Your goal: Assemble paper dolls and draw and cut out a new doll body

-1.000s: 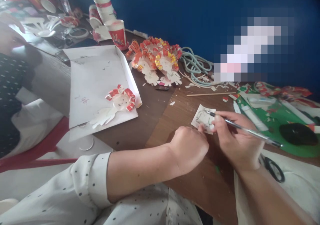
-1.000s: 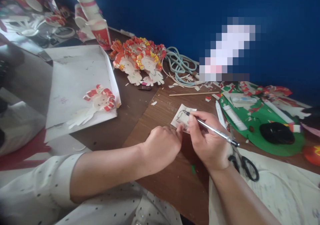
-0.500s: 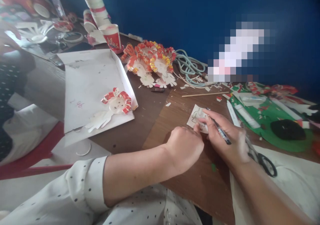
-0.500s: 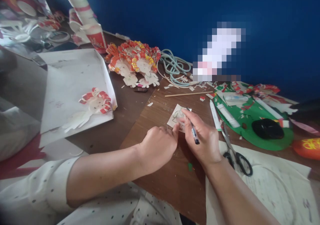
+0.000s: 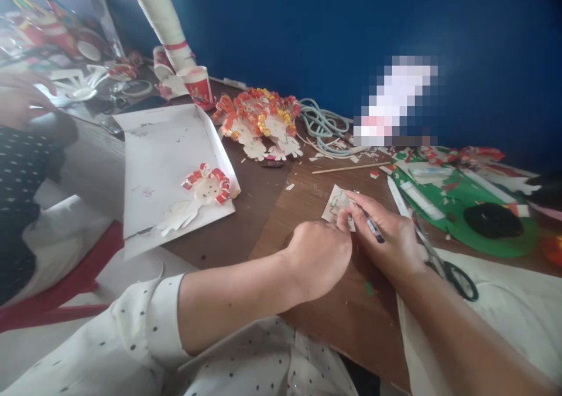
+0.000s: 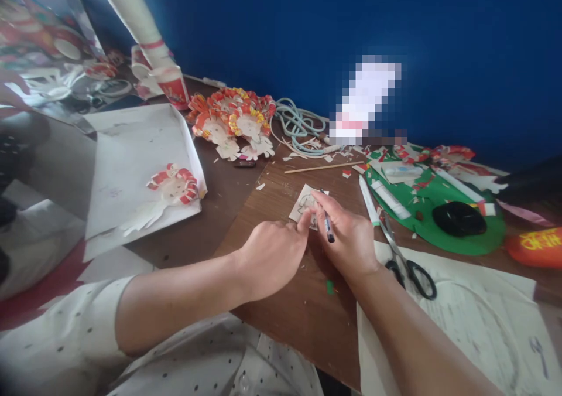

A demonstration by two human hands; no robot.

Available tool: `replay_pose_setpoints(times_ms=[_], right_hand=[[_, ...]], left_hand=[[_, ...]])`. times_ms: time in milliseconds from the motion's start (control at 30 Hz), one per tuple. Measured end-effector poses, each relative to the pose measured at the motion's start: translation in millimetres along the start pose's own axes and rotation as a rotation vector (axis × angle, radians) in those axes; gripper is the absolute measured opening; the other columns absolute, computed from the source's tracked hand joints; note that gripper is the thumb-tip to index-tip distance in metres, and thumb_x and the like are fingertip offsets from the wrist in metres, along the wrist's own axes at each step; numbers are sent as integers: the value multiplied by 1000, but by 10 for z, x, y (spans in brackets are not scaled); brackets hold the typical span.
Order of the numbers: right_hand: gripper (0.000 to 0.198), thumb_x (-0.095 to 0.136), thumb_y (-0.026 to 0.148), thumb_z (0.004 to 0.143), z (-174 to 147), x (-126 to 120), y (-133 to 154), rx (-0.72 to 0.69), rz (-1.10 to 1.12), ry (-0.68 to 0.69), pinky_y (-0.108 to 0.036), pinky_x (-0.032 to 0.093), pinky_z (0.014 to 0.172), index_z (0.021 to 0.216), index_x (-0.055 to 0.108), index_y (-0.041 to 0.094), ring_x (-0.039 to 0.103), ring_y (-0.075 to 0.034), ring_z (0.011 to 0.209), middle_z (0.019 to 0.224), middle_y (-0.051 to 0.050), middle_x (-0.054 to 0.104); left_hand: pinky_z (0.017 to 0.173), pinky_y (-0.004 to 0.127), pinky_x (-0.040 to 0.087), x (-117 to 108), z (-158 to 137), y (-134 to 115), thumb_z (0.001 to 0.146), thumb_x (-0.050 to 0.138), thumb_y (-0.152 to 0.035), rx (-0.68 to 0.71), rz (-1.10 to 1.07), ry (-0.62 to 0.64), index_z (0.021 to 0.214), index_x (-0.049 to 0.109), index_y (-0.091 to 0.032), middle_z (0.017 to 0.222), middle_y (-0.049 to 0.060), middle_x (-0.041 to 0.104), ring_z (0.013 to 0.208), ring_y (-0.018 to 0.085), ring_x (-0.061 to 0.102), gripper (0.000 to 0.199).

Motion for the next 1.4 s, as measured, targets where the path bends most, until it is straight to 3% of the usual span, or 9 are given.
replay_pose_setpoints(times_ms=[133, 333, 600, 767, 933, 1233, 1400], right_hand=[[35, 49, 35, 93, 3, -3, -22, 36, 50, -2, -36, 55, 84, 124, 63, 25, 71, -25, 97, 110, -7, 73], [34, 51, 35, 92, 17, 10, -16, 32, 49, -19, -39, 56, 82, 121, 65, 26, 71, -26, 95, 109, -8, 73], [36, 49, 34, 94, -1, 1, -26, 25, 44, 23, -38, 56, 83, 126, 62, 24, 72, -25, 93, 103, -8, 75], [37, 53, 28, 93, 7, -72, 21, -122, 138, -79, -35, 54, 88, 130, 59, 23, 69, -22, 99, 113, -8, 71], [28, 58, 27, 91, 96, -133, 50, -171, 131, -193, -35, 53, 85, 117, 68, 23, 67, -21, 93, 102, -8, 70], [24, 61, 36, 87, 151, -45, -77, 97, 325, 11, -37, 56, 80, 104, 69, 21, 71, -22, 85, 97, -7, 73], [21, 61, 34, 85, 187, -6, -33, 124, 333, 91, -36, 56, 77, 97, 70, 20, 71, -21, 79, 92, -6, 74]], left_hand=[[49, 27, 41, -23, 110, -2, 84, 52, -16, 2, 3, 60, 143, 31, 6, 82, 14, 70, 64, 19, 65, 66], [52, 28, 46, 70, 253, 26, 84, 48, -14, -2, -17, 98, 141, 35, 6, 105, 23, 68, 68, 21, 68, 62], [59, 26, 48, 1, 286, 115, 90, 41, -18, -17, -47, 141, 137, 43, -4, 96, 18, 70, 72, 21, 69, 49], [56, 26, 47, 42, 297, 86, 90, 43, -17, 12, -42, 166, 140, 40, -1, 96, 19, 70, 73, 21, 69, 53], [55, 26, 47, 69, 294, 72, 90, 46, -17, 14, -38, 162, 141, 41, -2, 96, 20, 71, 73, 22, 69, 53], [54, 26, 46, 65, 296, 55, 89, 49, -18, -2, -30, 151, 141, 42, -3, 92, 20, 71, 71, 22, 69, 55], [56, 25, 47, 80, 300, 55, 90, 49, -18, 0, -23, 142, 137, 47, -5, 96, 21, 70, 73, 21, 69, 49]])
Point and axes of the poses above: each hand's wrist, its own z-axis towards the middle knuckle, its own x-axis out of the palm, y = z × x, the point moved 2 cm from there along z, towards the middle knuckle
